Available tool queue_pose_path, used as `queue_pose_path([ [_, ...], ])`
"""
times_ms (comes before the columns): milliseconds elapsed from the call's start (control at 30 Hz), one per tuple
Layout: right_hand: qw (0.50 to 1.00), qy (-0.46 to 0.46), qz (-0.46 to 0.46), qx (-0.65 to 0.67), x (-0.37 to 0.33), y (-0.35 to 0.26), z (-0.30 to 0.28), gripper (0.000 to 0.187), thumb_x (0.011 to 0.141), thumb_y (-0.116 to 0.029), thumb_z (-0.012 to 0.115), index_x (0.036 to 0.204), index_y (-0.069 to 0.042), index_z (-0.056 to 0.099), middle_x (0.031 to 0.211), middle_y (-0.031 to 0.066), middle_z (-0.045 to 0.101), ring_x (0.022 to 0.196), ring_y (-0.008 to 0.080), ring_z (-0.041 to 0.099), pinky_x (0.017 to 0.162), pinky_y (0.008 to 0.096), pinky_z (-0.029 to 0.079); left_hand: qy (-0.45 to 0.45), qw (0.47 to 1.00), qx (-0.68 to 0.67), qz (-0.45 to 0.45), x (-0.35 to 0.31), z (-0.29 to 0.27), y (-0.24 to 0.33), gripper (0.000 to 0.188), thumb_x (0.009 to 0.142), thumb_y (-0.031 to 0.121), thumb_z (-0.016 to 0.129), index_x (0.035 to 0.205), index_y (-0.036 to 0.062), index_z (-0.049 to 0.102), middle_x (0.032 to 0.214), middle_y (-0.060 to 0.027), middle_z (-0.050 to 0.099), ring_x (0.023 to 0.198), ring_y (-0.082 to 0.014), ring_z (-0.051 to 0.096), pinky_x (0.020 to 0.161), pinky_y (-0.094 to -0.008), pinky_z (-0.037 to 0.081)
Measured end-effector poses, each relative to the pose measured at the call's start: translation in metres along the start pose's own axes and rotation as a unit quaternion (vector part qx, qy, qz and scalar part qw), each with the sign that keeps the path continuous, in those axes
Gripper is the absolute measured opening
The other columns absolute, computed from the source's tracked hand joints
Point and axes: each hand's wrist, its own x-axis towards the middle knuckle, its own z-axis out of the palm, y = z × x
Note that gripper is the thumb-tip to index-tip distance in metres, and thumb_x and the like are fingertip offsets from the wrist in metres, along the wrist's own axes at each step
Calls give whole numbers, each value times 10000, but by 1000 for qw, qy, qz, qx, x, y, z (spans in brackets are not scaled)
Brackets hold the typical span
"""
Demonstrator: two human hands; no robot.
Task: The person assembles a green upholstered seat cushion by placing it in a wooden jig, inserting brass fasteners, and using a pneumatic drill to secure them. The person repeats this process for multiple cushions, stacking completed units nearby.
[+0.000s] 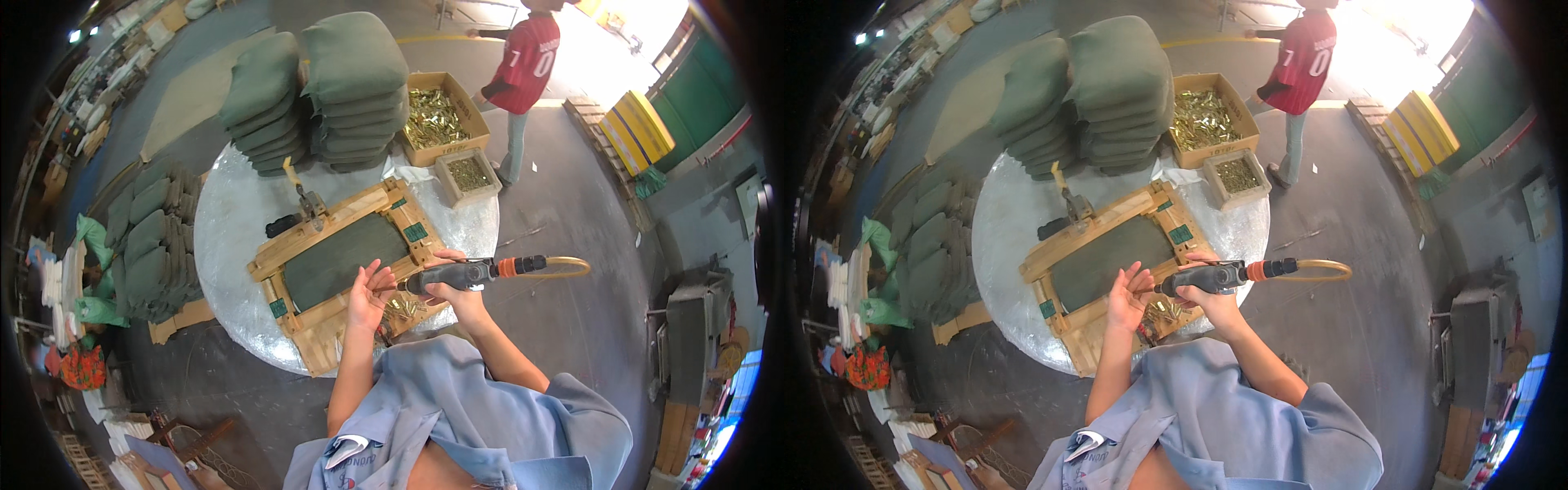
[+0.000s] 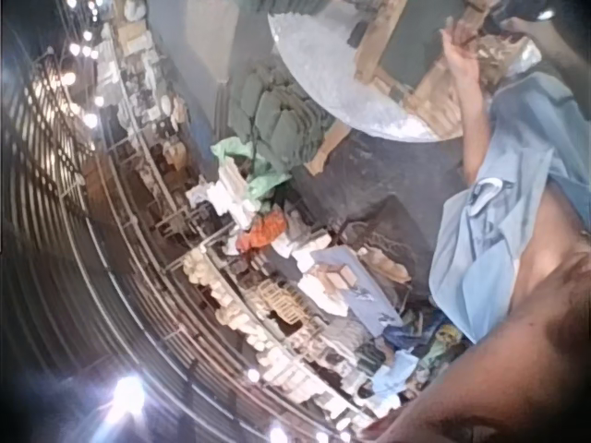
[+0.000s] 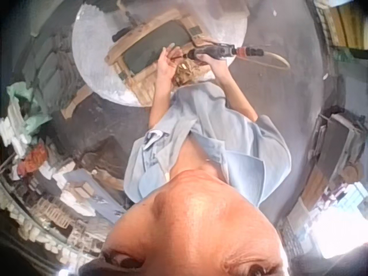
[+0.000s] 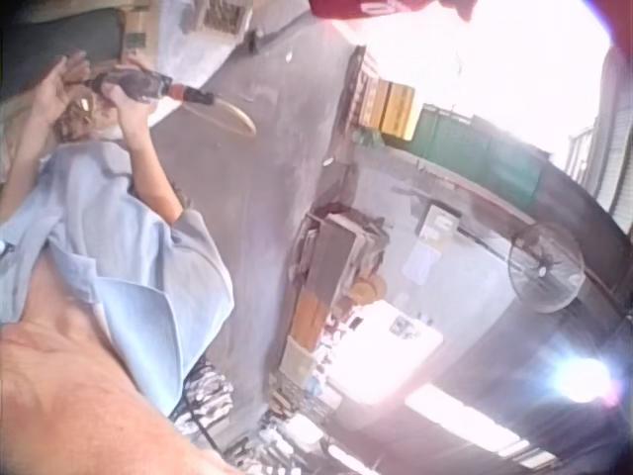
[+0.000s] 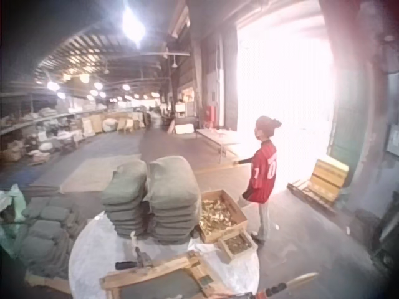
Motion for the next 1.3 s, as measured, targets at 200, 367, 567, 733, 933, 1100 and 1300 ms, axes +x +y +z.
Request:
queue_pose_path([
  [200, 1000, -13, 11, 5, -22, -6, -3, 716, 860, -23, 761, 1511, -96, 470, 1304, 146, 699, 871, 323, 807, 690, 366, 670, 56, 998, 8, 3, -30, -3, -7, 485, 1139, 448, 578, 1384, 40, 671, 1141, -109, 795, 995, -222, 783, 837, -354, 660],
  [367, 1000, -10, -5, 9, -32, -12, -2, 733, 860, -55, 732, 1535, -113, 453, 1324, 127, 692, 874, 327, 810, 716, 375, 663, 39, 999, -6, -20, -54, -34, -17, 343, 1107, 367, 674, 1193, 38, 726, 948, -48, 777, 804, -160, 764, 689, -296, 644],
  [567, 1000, -11, 1, 14, -37, -11, -3, 715, 869, -52, 705, 1535, -116, 452, 1328, 133, 687, 872, 325, 808, 721, 380, 662, 29, 999, -15, 21, -71, -33, -20, 133, 1074, 182, 726, 1115, 63, 767, 993, -65, 801, 825, -162, 787, 705, -288, 679],
  [733, 1000, -16, 8, 14, -43, -9, -4, 732, 866, -55, 704, 1546, -119, 441, 1328, 150, 687, 888, 328, 808, 720, 390, 668, 46, 998, -22, 27, -75, -35, -22, 113, 1068, 134, 720, 1148, 70, 770, 1031, -79, 807, 882, -176, 804, 709, -286, 692],
  [933, 999, -21, 11, 30, -45, -3, -5, 739, 869, -60, 708, 1552, -123, 435, 1324, 173, 687, 876, 342, 808, 705, 392, 675, 0, 998, -54, 36, -76, -55, -23, 155, 1067, 104, 713, 1210, 67, 760, 1074, -94, 811, 942, -173, 807, 776, -267, 693],
  [1100, 999, -17, 18, 36, -46, 1, -4, 732, 883, -73, 706, 1554, -126, 419, 1321, 188, 680, 873, 351, 806, 695, 389, 686, 24, 998, -47, 39, -77, -48, -19, 181, 1095, 100, 662, 1245, 28, 735, 1127, -128, 802, 986, -213, 814, 809, -304, 711],
  [1300, 999, -24, 6, 28, -42, 3, 1, 722, 897, -71, 691, 1556, -129, 401, 1324, 187, 668, 879, 349, 807, 685, 391, 683, 43, 997, -49, 39, -72, -42, -20, 171, 1104, 138, 661, 1205, 18, 731, 1147, -141, 802, 1006, -219, 818, 792, -312, 716],
])
